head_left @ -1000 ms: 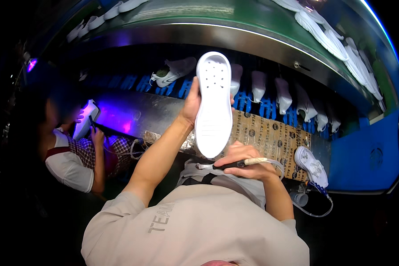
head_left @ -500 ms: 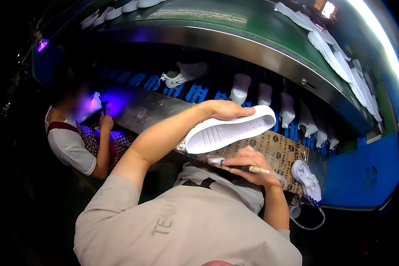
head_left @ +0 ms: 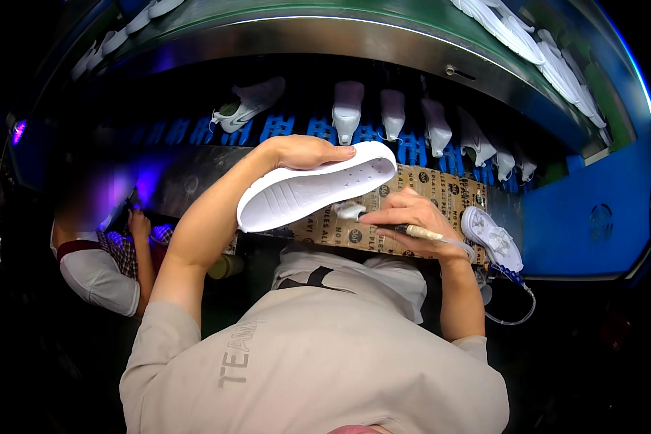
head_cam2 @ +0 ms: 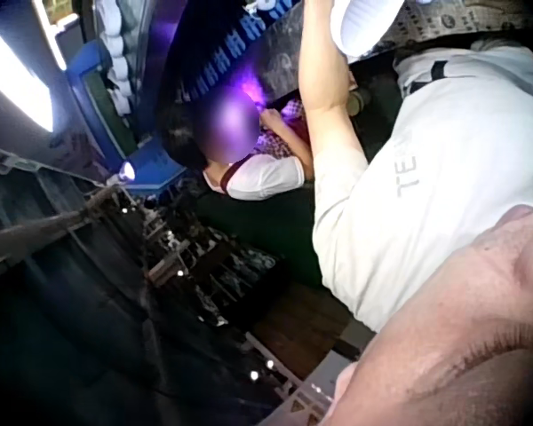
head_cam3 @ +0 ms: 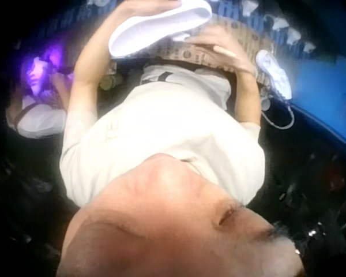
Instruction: The person repeatedly picks white shoe soles from a conveyor belt, applies a substance with a brush to the inner surface, and places them back on the belt. The process is continuous and repetitive.
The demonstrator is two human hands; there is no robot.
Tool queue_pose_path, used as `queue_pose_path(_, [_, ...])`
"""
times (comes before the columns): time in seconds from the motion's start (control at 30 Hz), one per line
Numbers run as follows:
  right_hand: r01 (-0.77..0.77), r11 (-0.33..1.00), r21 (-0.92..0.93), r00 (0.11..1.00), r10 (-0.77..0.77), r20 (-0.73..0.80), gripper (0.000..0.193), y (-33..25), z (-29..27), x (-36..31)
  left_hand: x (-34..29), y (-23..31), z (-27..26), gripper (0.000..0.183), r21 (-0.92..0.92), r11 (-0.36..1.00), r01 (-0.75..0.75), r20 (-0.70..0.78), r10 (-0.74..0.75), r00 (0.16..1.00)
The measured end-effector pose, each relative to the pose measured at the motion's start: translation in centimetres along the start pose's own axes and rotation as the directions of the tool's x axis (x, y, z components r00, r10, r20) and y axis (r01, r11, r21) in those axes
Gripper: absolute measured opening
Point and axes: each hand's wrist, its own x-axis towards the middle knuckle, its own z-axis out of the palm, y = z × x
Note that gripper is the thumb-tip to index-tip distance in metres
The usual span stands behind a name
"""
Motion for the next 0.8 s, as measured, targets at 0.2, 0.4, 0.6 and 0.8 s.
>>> queue_pose_path(0.2, [-0.036, 0.998, -0.044, 0.998, 0.038, 0.042, 0.037, 0.6, -1.4, -0.5, 0.1, -0.9, -0.4, 0.078, -0.045, 0.999, 0.024, 0.009, -0.024, 1.000])
queue_pose_path(0.4, [-0.061, 0.986, -0.153, 0.997, 0.053, -0.052, 0.029, 1.5, -0.7, -0.5, 1.1, -3.6, -0.2, 0.076, -0.169, 0.983, 0.076, 0.015, -0.074, 0.997])
queue_pose_path(0.6, [-0.168, 0.962, 0.213, 0.916, 0.232, -0.328, 0.028, 3.0, 0.3, -1.5, 3.1, -11.9, 2.4, 0.061, -0.986, 0.018, 0.164, 0.165, 0.176, 0.971])
queue_pose_path(0.8, [-0.377, 0.839, 0.391, 0.713, 0.533, -0.455, 0.026, 9.8, 5.1, -5.3, 0.9, -16.3, 15.5, 0.088, -0.740, -0.565, -0.365, -0.417, -0.041, 0.908])
